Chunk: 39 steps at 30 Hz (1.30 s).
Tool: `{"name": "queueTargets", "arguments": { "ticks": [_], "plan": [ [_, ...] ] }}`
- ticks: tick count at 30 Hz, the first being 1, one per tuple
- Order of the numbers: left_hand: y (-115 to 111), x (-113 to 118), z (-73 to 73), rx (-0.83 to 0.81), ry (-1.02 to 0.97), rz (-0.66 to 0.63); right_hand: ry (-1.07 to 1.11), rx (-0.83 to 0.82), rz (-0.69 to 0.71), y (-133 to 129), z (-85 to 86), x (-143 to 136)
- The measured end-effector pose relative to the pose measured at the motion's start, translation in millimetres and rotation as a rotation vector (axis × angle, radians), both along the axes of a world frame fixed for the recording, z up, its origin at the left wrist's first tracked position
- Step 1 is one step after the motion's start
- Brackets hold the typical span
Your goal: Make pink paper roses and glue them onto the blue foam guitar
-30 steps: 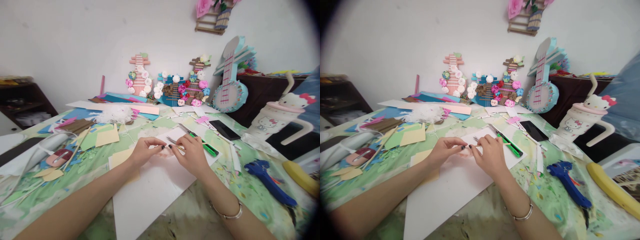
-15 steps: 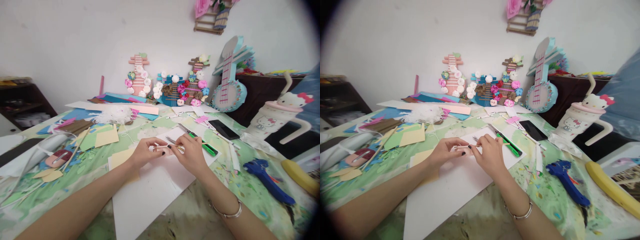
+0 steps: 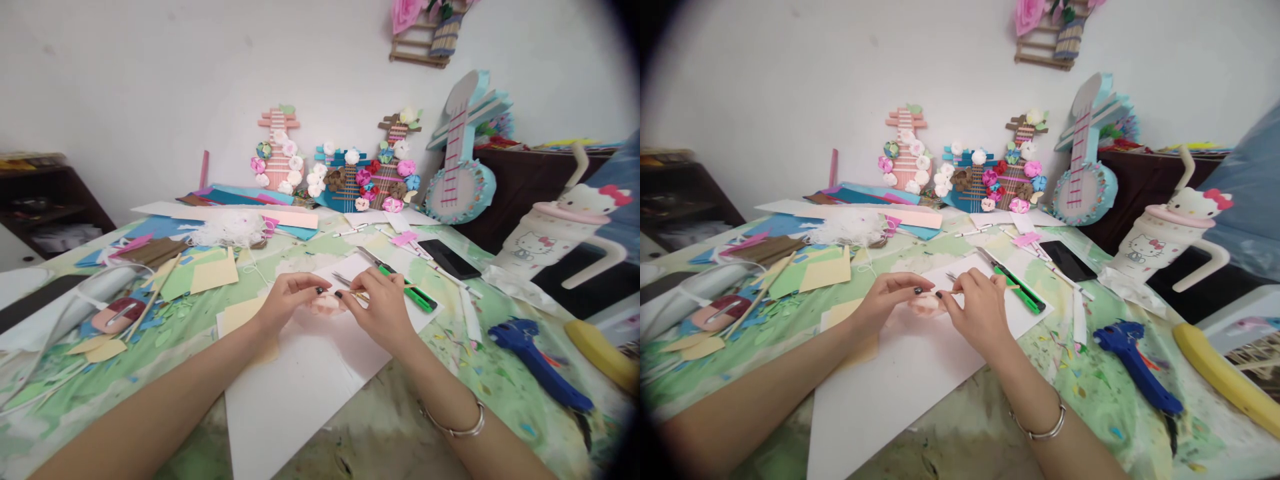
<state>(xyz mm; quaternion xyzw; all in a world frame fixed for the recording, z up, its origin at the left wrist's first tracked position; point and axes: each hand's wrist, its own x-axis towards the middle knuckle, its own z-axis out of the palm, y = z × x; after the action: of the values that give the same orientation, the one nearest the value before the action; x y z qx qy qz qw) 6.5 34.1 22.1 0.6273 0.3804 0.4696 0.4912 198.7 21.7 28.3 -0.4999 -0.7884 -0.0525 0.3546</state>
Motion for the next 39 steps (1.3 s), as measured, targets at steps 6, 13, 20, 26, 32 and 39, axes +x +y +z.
{"name": "queueTargets", "arguments": {
  "ticks": [6,13,20,26,32,39],
  "plan": [
    [-0.5,-4.3,0.5,0.131,-0.095,-0.162,0.019,-0.043,-0.051,1.7,0.6,2.7],
    [-2.1,-2.0,2.0,0.092,-0.092,-0.093,0.041,-0.052,-0.051,2.7,0.9,3.3],
    [0.2,-0.2,1.6,0.126,-0.063,-0.057,0.062,-0.083,-0.039,1.2,2.4,1.9],
    [1.6,0.1,1.4,0.21,-0.039,-0.066,0.07,-0.089,-0.036,1.3,3.0,2.0],
    [2.5,-2.1,-1.4,0.226,0.027,-0.032,0.07,-0.104,-0.058,1.3,3.2,2.2],
    [5.5,-3.8,-2.9,0.231,0.024,-0.075,0.096,-0.084,-0.064,1.0,3.6,1.6]
  ]
}}
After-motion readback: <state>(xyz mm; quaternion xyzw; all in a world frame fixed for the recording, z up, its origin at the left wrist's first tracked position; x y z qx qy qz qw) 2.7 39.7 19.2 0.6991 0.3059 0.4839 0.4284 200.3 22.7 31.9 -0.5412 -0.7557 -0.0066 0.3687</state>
